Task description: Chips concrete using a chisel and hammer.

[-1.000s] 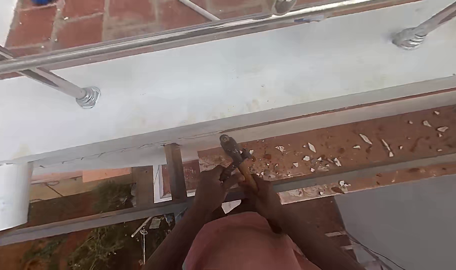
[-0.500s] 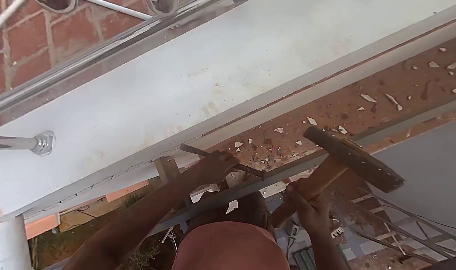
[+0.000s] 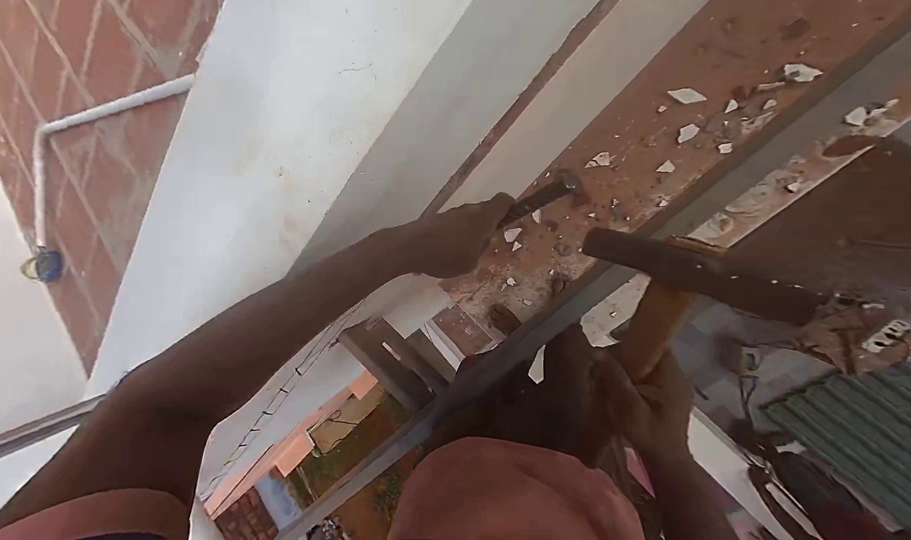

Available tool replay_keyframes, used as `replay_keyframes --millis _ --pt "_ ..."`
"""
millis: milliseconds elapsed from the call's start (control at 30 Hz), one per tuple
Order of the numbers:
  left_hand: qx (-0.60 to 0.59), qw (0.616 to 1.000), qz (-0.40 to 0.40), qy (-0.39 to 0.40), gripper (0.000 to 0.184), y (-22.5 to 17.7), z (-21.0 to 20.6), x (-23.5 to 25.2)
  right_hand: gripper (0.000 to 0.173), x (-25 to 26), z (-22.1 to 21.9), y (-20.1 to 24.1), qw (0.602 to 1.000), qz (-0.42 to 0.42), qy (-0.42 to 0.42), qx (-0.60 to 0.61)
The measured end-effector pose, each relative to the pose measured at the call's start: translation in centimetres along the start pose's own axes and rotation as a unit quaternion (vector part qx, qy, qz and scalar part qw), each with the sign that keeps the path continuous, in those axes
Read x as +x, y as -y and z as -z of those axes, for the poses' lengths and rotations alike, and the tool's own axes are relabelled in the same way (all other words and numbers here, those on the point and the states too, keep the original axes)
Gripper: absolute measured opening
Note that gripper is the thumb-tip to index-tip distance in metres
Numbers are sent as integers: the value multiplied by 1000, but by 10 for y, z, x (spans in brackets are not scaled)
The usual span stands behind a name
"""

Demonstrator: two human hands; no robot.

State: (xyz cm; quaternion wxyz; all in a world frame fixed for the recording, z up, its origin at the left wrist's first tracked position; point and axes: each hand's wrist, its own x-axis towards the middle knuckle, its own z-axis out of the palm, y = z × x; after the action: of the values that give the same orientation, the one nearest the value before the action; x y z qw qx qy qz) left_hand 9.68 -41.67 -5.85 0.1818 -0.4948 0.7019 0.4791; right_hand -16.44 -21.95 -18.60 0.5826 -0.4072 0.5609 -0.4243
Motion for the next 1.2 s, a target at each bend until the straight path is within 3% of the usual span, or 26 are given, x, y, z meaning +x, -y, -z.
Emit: replay_keyframes --millis 167,333,533,767,1200 --pt "92 993 -56 37 30 15 18 32 44 1 -1 -21 1000 -2 -6 -1" --pt "106 989 -36 101 29 25 5 53 38 -3 1 -24 995 -83 -10 47" --pt "154 975 -14 157 24 27 -12 71 33 -8 9 -37 991 -101 -4 90" --pt "202 966 -21 160 21 36 -27 100 33 -6 14 -44 986 -124 -16 113" --pt "222 952 65 199 24 37 -38 136 27 0 14 -65 973 -172 -31 153"
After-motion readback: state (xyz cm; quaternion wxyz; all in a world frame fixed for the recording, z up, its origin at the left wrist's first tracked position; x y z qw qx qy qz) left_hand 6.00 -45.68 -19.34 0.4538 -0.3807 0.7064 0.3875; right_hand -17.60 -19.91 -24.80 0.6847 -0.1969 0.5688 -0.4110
